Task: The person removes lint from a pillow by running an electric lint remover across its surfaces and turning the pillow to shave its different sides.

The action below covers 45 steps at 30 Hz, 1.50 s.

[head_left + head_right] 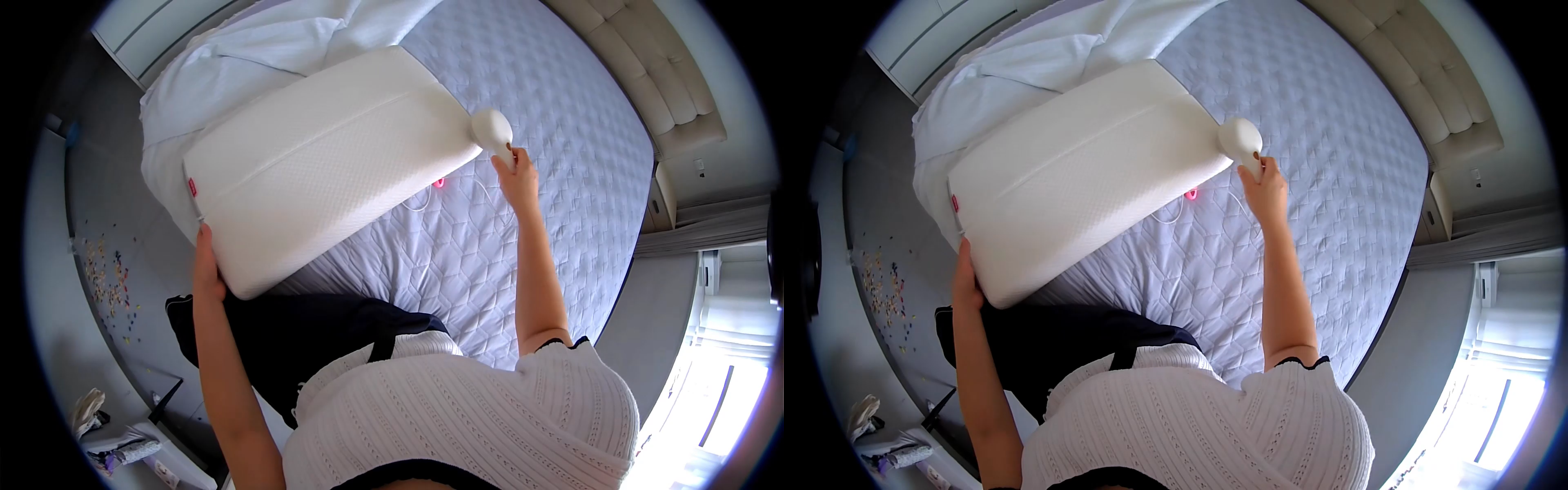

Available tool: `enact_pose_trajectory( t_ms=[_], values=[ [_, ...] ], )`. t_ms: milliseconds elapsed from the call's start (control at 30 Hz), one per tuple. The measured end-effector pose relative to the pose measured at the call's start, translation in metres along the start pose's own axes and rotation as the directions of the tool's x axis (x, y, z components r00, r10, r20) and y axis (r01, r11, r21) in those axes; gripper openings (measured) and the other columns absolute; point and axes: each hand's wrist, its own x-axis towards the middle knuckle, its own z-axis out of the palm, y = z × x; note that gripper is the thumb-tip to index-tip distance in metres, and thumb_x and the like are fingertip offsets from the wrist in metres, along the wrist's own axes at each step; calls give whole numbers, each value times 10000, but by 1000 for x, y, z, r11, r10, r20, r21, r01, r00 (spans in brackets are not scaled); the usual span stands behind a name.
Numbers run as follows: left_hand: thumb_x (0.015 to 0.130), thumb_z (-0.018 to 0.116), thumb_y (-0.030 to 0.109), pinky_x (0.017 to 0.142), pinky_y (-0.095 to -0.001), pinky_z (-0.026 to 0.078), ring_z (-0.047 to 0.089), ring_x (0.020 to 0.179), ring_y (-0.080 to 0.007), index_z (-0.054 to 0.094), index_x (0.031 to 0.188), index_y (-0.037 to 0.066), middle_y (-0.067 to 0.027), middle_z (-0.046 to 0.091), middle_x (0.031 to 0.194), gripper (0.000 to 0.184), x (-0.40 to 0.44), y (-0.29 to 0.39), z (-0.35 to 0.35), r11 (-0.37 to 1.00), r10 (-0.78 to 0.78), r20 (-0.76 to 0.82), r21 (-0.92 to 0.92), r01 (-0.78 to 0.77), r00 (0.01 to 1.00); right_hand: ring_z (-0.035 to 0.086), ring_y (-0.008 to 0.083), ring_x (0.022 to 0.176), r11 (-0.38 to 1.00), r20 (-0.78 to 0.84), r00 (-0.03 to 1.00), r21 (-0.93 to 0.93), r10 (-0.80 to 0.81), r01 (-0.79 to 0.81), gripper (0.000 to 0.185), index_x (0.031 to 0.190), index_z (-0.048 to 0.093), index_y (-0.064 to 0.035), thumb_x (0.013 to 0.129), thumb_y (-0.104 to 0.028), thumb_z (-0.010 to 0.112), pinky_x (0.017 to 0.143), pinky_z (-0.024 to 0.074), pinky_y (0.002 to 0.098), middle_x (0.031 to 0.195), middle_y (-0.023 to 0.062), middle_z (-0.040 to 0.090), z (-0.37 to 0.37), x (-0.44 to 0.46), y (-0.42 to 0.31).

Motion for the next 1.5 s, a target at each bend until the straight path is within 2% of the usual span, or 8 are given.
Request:
enact_pose_trajectory(
  t_ms=[233, 633, 833, 933, 1100, 1200, 1333, 1500],
  values=[
    [1045, 419, 493, 1083, -401, 410, 500, 1290, -254, 349, 1478, 60, -109, 500, 1425, 615, -12, 1, 15, 990, 59, -103, 133, -45, 993, 687, 308, 852, 1000, 114, 993, 6, -3, 2, 446, 1102, 677, 18, 820, -326, 708, 772, 523, 393, 919, 182, 712, -6, 41, -5],
    [1039, 427, 507, 1089, -391, 417, 485, 1313, -251, 311, 1512, 52, -123, 465, 1473, 666, -9, -3, 2, 999, 29, -26, 26, -28, 999, 695, 318, 849, 984, 353, 935, -147, -40, 98, 482, 1053, 715, 11, 769, -378, 729, 764, 530, 396, 917, 184, 722, 47, 149, -86],
    [1035, 445, 499, 1082, -411, 429, 492, 1304, -257, 308, 1509, 62, -126, 477, 1454, 659, -6, -5, 4, 993, 103, -30, 56, -101, 994, 690, 313, 811, 980, 299, 940, -54, -165, 190, 452, 1066, 713, 15, 776, -331, 732, 735, 528, 388, 895, 178, 717, 24, 128, -50],
    [1064, 419, 396, 1045, -412, 465, 521, 1272, -256, 296, 1515, 89, -119, 493, 1423, 560, -15, 3, 18, 998, 61, -59, -5, -61, 996, 670, 267, 757, 984, 308, 949, -131, -75, 120, 451, 1091, 698, 30, 786, -300, 726, 707, 522, 376, 864, 170, 705, -11, 91, -43],
    [1053, 463, 337, 1012, -409, 496, 550, 1241, -263, 295, 1515, 82, -132, 511, 1398, 553, -7, -7, 22, 982, 133, -12, -134, -134, 991, 562, 114, 602, 994, 285, 957, 70, 58, -81, 427, 1142, 673, 36, 816, -238, 709, 552, 464, 289, 762, 64, 642, -44, 50, -25],
    [1041, 495, 307, 1008, -408, 500, 555, 1235, -261, 287, 1521, 77, -135, 516, 1392, 571, 0, -15, 26, 970, 165, -24, -176, -167, 986, 526, 83, 559, 993, 238, 969, 87, 61, -84, 409, 1142, 676, 27, 824, -229, 708, 506, 436, 265, 758, 33, 620, -38, 49, -22],
    [1031, 511, 304, 1015, -401, 493, 548, 1241, -257, 269, 1531, 66, -134, 513, 1396, 605, -6, -11, 31, 981, 129, -87, -132, -140, 988, 610, 149, 635, 995, 211, 977, 80, 43, -61, 430, 1146, 675, 29, 833, -264, 708, 588, 493, 302, 819, 86, 673, -9, 74, -23],
    [1017, 521, 309, 1030, -384, 467, 524, 1263, -252, 282, 1529, 55, -132, 507, 1404, 619, -10, -9, 27, 978, 153, -22, -144, -154, 988, 690, 358, 967, 983, 137, 979, -90, -149, 162, 509, 1179, 663, 17, 842, -360, 722, 838, 525, 397, 1017, 229, 713, 40, 99, -54]
  ],
)
